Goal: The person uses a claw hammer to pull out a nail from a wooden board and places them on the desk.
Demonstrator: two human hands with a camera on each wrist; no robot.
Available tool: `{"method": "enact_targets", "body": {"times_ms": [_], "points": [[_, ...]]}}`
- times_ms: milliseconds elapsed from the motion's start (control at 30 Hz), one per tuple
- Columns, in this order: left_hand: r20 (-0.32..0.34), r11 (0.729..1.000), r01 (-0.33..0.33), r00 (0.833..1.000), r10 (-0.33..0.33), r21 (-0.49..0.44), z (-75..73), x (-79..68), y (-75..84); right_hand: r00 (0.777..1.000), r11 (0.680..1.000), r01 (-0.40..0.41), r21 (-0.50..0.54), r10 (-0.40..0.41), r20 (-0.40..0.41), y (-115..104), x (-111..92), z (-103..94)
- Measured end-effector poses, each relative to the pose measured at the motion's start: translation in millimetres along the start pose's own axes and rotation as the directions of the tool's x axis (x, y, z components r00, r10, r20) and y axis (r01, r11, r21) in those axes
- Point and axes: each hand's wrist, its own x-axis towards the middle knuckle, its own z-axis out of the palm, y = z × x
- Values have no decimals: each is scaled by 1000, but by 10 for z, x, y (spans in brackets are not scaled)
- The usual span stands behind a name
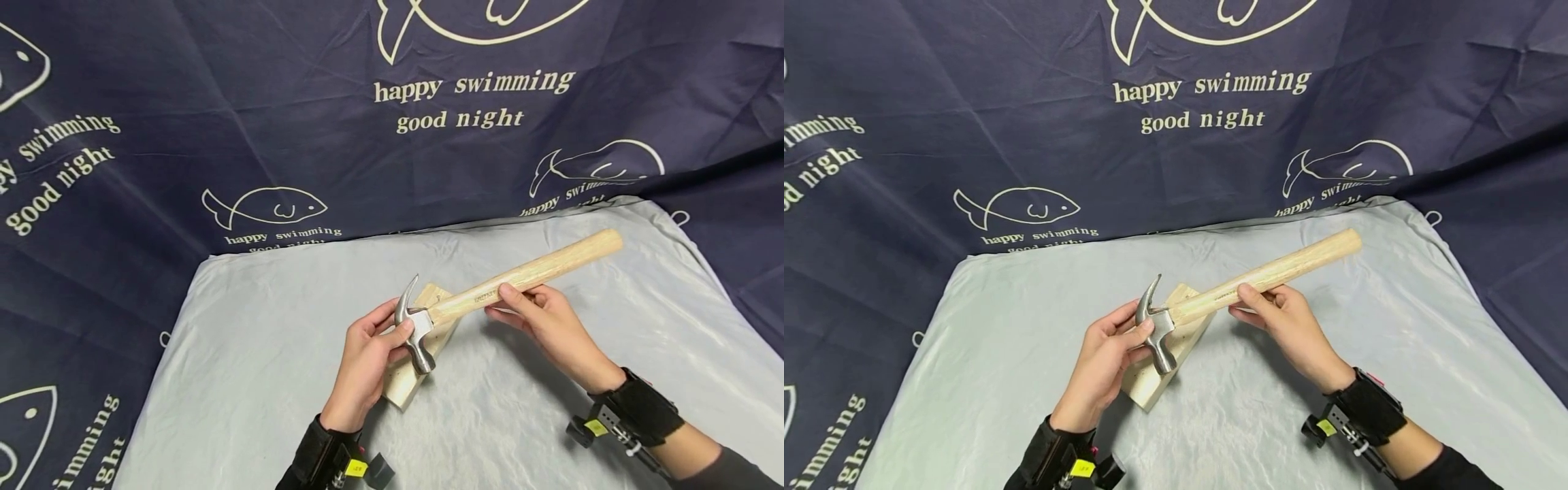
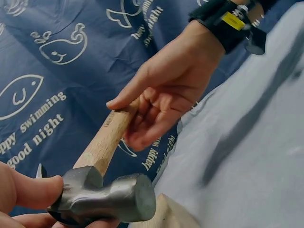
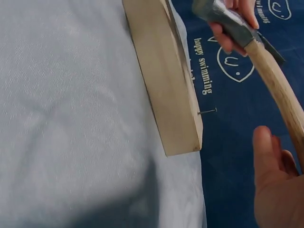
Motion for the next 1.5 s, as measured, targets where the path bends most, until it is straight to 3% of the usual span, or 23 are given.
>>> {"method": "enact_targets", "body": {"times_ms": [200, 500, 733, 933, 1233, 1500], "points": [[21, 996, 25, 999, -27, 84, 26, -19, -14, 1000, 991, 24, 130, -21, -22, -10, -6, 25], [78, 995, 32, 996, -39, 95, 39, -13, -24, 998, 978, 44, 202, -36, -43, -89, -13, 39], [106, 990, 42, 993, -56, 135, -6, 12, -59, 997, 977, 61, 204, -51, -57, -91, -43, 77], [156, 994, 50, 986, -66, 99, -32, 71, -45, 994, 974, 70, 217, -49, -99, -123, -58, 106], [220, 990, 119, 966, -134, 81, 10, 74, -35, 984, 959, 91, 267, -46, -172, -173, -169, 122], [230, 983, 78, 966, -116, 167, -119, 84, 48, 981, 965, 99, 243, -54, -186, -229, -160, 162]]}}
